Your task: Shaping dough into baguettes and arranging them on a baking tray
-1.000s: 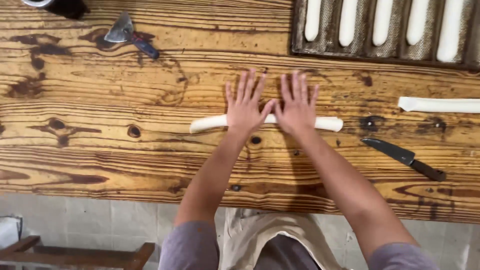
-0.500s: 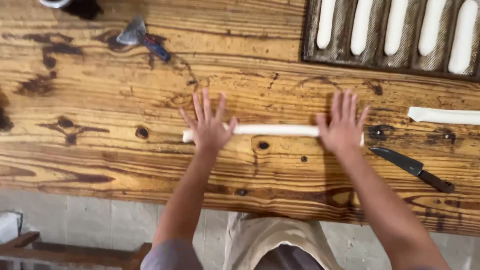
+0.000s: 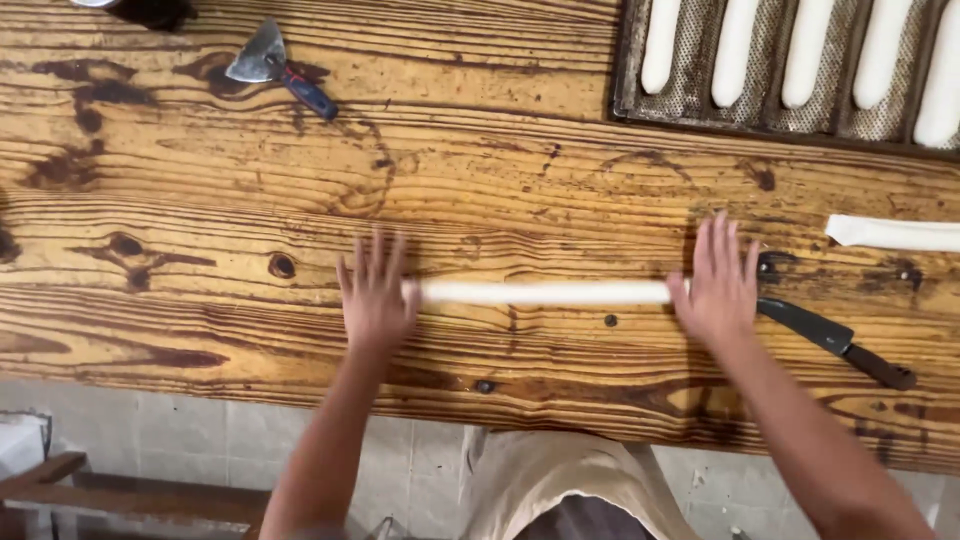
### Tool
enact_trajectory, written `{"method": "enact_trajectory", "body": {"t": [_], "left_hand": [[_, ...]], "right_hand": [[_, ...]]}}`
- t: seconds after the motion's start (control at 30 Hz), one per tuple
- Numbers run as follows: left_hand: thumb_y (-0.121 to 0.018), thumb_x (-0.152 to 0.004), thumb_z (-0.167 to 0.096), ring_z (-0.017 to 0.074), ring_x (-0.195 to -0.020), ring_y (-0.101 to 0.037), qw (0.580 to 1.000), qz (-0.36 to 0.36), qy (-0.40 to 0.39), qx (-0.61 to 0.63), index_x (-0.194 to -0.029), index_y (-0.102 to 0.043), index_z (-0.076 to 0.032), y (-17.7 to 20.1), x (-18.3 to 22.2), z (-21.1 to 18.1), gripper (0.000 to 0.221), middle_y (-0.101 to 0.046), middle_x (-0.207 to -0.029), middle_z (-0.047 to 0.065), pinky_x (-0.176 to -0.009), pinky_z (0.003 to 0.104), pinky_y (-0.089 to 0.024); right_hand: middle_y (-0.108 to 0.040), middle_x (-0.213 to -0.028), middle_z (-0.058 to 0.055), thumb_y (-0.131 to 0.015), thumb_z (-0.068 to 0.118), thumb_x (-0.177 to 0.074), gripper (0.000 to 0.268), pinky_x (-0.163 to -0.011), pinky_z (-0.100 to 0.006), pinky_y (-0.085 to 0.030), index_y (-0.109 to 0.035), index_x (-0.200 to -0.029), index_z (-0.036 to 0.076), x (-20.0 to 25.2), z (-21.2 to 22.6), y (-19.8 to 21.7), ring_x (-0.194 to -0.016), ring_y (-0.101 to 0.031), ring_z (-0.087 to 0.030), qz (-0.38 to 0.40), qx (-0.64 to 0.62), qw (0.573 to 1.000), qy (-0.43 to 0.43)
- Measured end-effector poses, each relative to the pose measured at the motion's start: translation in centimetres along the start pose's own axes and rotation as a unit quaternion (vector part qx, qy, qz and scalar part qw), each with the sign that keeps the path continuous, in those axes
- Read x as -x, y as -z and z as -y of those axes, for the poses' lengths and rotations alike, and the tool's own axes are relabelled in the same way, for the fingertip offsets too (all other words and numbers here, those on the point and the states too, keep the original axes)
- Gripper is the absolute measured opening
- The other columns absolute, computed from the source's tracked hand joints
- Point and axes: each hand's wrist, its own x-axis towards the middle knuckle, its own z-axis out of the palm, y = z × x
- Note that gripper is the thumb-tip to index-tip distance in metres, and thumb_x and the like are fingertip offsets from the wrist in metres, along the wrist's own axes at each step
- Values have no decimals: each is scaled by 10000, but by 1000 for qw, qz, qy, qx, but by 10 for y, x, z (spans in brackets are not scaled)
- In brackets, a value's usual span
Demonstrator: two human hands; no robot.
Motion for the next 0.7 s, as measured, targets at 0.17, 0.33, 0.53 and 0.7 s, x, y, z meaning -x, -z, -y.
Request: {"method": "enact_trajectory", "body": {"t": [0.17,0.33,0.53,0.7], "left_hand": [[-404,-1080,-457,382,-1588,-113,994,-7,110,26,-1687,-198,-161,3,-78,-5,706,-112,-1715,221,-1242,628,-82],[-259,-1013,-655,335,-1589,-93,998,15,-2,54,-1676,-218,-231,3,39,-34,788,-167,-1729,133,-1241,575,-48],[-332,-982,-615,271,-1539,-273,998,23,-60,-8,-1633,-334,-264,16,134,-69,740,-309,-1682,93,-1208,590,-49],[-417,-980,-615,343,-1527,-351,989,-97,-78,80,-1613,-383,-246,9,0,-138,733,-379,-1654,143,-1240,609,-30]], "right_hand": [[11,-1715,-264,-316,430,-1127,750,-1254,-643,33,-16,-1666,3,-61,21,30,-1595,0,-423,31,-48,983,-175],[-130,-1720,-227,-122,593,-1047,843,-1236,-647,-27,-130,-1655,9,61,23,2,-1576,-112,-413,61,-39,996,-51],[-121,-1727,-131,-293,546,-1005,811,-1231,-678,15,-101,-1673,127,125,24,-14,-1571,-116,-365,118,-19,991,-63],[-20,-1732,-221,-282,552,-1021,819,-1171,-733,132,-83,-1681,109,3,32,12,-1583,41,-438,61,-38,988,-135]]}}
